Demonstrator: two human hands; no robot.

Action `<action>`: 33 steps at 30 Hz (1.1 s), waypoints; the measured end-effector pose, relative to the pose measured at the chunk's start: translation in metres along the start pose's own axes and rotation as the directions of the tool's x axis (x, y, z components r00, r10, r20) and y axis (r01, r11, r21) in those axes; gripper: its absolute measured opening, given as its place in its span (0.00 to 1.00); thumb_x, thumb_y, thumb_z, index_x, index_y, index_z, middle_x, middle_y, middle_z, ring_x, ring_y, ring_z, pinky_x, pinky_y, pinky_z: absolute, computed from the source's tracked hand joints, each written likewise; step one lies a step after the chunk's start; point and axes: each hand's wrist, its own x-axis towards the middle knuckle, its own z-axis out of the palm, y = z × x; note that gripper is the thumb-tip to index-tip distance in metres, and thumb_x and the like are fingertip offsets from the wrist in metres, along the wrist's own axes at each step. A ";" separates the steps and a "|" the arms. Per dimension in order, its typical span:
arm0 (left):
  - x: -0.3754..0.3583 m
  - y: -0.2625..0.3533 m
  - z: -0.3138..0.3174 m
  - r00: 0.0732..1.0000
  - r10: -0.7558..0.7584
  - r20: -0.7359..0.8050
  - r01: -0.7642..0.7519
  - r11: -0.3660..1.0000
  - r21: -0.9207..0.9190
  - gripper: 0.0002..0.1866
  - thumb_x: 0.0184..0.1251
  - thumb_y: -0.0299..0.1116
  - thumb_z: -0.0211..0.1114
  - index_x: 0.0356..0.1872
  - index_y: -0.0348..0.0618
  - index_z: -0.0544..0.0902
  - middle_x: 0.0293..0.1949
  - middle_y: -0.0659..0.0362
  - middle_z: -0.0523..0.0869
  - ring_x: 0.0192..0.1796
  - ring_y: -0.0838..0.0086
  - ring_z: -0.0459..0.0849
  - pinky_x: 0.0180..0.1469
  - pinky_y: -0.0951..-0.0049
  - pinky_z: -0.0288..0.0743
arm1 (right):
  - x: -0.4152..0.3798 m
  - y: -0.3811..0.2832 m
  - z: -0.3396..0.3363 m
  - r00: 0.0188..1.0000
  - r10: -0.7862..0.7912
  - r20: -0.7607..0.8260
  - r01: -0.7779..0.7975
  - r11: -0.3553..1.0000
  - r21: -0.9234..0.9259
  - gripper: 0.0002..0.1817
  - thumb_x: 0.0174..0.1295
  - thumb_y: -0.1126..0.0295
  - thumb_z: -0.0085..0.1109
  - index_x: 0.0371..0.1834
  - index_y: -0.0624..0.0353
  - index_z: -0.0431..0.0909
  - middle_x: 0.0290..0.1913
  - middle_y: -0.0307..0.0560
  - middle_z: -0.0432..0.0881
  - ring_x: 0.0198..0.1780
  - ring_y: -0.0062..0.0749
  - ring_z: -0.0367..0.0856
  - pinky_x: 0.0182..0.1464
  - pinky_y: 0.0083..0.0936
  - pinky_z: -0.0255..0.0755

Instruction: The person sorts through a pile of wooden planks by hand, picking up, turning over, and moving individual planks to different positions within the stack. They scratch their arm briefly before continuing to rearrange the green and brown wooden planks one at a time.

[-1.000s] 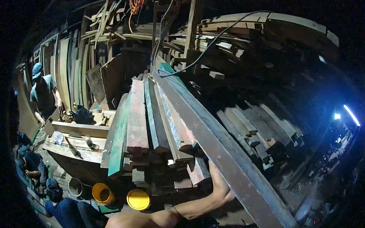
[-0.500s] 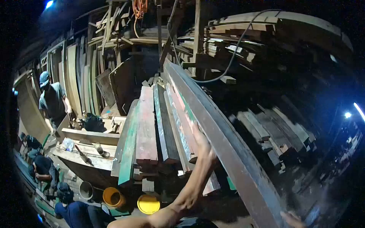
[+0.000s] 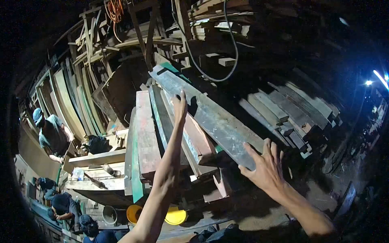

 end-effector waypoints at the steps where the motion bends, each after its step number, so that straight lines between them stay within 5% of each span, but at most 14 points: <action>1: -0.004 0.000 0.006 0.999 -0.019 -0.027 0.018 0.999 -0.051 0.41 0.76 0.56 0.51 0.72 0.23 0.64 0.72 0.25 0.60 0.80 0.41 0.51 0.80 0.56 0.45 | -0.002 -0.003 -0.002 0.998 -0.044 0.033 0.045 0.999 -0.029 0.40 0.54 0.50 0.73 0.72 0.46 0.72 0.69 0.84 0.58 0.68 0.70 0.61 0.64 0.67 0.60; 4: -0.002 0.002 0.015 0.997 -0.008 -0.081 -0.007 0.985 -0.174 0.40 0.76 0.55 0.52 0.73 0.27 0.63 0.76 0.30 0.56 0.80 0.42 0.49 0.81 0.55 0.40 | -0.004 -0.009 0.003 0.999 -0.027 0.026 0.026 0.998 0.055 0.40 0.55 0.49 0.72 0.72 0.50 0.72 0.66 0.87 0.64 0.66 0.74 0.65 0.66 0.66 0.59; 8: 0.013 0.034 0.011 0.987 0.106 -0.119 -0.139 0.938 -0.317 0.36 0.75 0.53 0.56 0.69 0.29 0.68 0.70 0.34 0.68 0.74 0.45 0.64 0.75 0.57 0.56 | 0.009 -0.004 0.008 0.991 0.032 0.132 -0.078 0.929 0.361 0.40 0.57 0.48 0.71 0.71 0.55 0.73 0.59 0.83 0.74 0.61 0.77 0.71 0.69 0.59 0.59; 10: 0.024 0.044 0.004 0.984 0.168 -0.057 -0.175 0.973 -0.151 0.33 0.76 0.50 0.55 0.68 0.30 0.69 0.64 0.33 0.75 0.69 0.45 0.71 0.71 0.58 0.61 | 0.018 -0.014 0.011 0.998 -0.024 0.050 0.009 0.958 0.288 0.39 0.59 0.50 0.69 0.70 0.60 0.73 0.52 0.78 0.80 0.58 0.77 0.75 0.71 0.53 0.58; 12: 0.039 0.037 0.012 0.981 0.153 -0.118 -0.185 0.924 -0.334 0.33 0.77 0.50 0.55 0.68 0.29 0.68 0.62 0.33 0.76 0.67 0.45 0.74 0.70 0.58 0.63 | 0.034 -0.025 0.018 1.000 -0.005 0.022 -0.001 0.961 0.278 0.38 0.60 0.51 0.69 0.70 0.60 0.74 0.52 0.75 0.81 0.56 0.70 0.77 0.69 0.53 0.59; 14: 0.055 0.021 0.016 0.936 0.322 -0.143 -0.334 0.940 -0.067 0.35 0.78 0.50 0.54 0.70 0.27 0.65 0.63 0.35 0.77 0.65 0.47 0.77 0.66 0.60 0.68 | 0.057 -0.032 0.024 1.000 0.003 0.031 -0.014 0.934 0.356 0.36 0.60 0.52 0.69 0.68 0.62 0.75 0.50 0.74 0.82 0.51 0.62 0.79 0.65 0.50 0.62; 16: 0.095 0.003 0.034 0.958 0.284 -0.029 -0.278 0.904 -0.325 0.34 0.78 0.50 0.55 0.71 0.29 0.65 0.62 0.37 0.78 0.64 0.50 0.77 0.66 0.63 0.68 | 0.084 -0.036 0.032 1.000 -0.020 0.009 0.015 0.938 0.346 0.35 0.61 0.54 0.69 0.66 0.66 0.76 0.42 0.71 0.85 0.49 0.56 0.79 0.62 0.43 0.65; 17: 0.109 -0.005 0.036 0.971 0.241 0.000 -0.232 0.935 -0.270 0.34 0.78 0.49 0.55 0.72 0.31 0.64 0.60 0.40 0.79 0.61 0.56 0.79 0.64 0.65 0.69 | 0.098 -0.040 0.030 0.998 0.021 0.065 -0.042 0.937 0.346 0.35 0.59 0.51 0.70 0.67 0.59 0.77 0.45 0.71 0.84 0.50 0.58 0.78 0.61 0.44 0.68; 18: 0.134 -0.030 0.049 0.964 0.267 0.008 -0.238 0.871 -0.430 0.35 0.77 0.51 0.56 0.73 0.33 0.63 0.60 0.42 0.79 0.60 0.59 0.80 0.63 0.65 0.70 | 0.112 -0.044 0.029 0.991 0.055 0.125 -0.096 0.932 0.348 0.35 0.58 0.49 0.71 0.67 0.52 0.78 0.47 0.72 0.83 0.52 0.60 0.77 0.60 0.45 0.71; 22: 0.139 -0.050 0.030 0.944 0.222 0.243 -0.064 0.847 -0.528 0.39 0.76 0.53 0.57 0.74 0.30 0.60 0.68 0.42 0.73 0.68 0.57 0.75 0.70 0.67 0.64 | 0.166 -0.046 0.056 0.992 0.052 0.112 -0.087 0.938 0.336 0.35 0.57 0.47 0.70 0.67 0.51 0.79 0.49 0.71 0.83 0.55 0.62 0.77 0.63 0.45 0.70; 23: 0.117 -0.030 0.015 0.960 0.209 0.187 -0.154 0.950 -0.271 0.40 0.76 0.53 0.57 0.75 0.28 0.60 0.69 0.41 0.73 0.70 0.57 0.73 0.71 0.67 0.62 | 0.184 -0.041 0.072 0.999 0.000 0.049 -0.017 0.936 0.351 0.36 0.57 0.45 0.70 0.66 0.51 0.79 0.50 0.71 0.83 0.56 0.62 0.78 0.63 0.45 0.70; 30: 0.088 -0.059 0.022 0.938 0.170 0.302 -0.115 0.974 -0.193 0.45 0.74 0.60 0.54 0.77 0.30 0.57 0.76 0.36 0.62 0.79 0.50 0.60 0.77 0.63 0.53 | 0.223 -0.028 0.085 0.993 -0.023 0.118 -0.015 0.950 0.312 0.42 0.61 0.35 0.62 0.73 0.49 0.72 0.60 0.70 0.80 0.62 0.54 0.80 0.69 0.43 0.67; 32: 0.085 -0.057 0.022 0.946 0.106 0.307 -0.041 0.976 -0.213 0.46 0.73 0.62 0.55 0.77 0.33 0.58 0.75 0.36 0.62 0.78 0.48 0.60 0.77 0.62 0.54 | 0.226 0.002 0.077 0.959 -0.002 0.283 -0.152 0.840 0.520 0.45 0.63 0.31 0.56 0.76 0.48 0.67 0.64 0.67 0.77 0.68 0.51 0.76 0.72 0.40 0.65; 33: 0.085 -0.060 0.023 0.949 0.088 0.303 -0.017 0.973 -0.228 0.47 0.71 0.64 0.57 0.78 0.36 0.59 0.76 0.37 0.62 0.78 0.48 0.60 0.77 0.61 0.53 | 0.227 0.020 0.084 0.920 -0.194 0.340 -0.168 0.588 0.791 0.43 0.64 0.32 0.55 0.77 0.44 0.65 0.69 0.63 0.73 0.71 0.49 0.72 0.75 0.38 0.60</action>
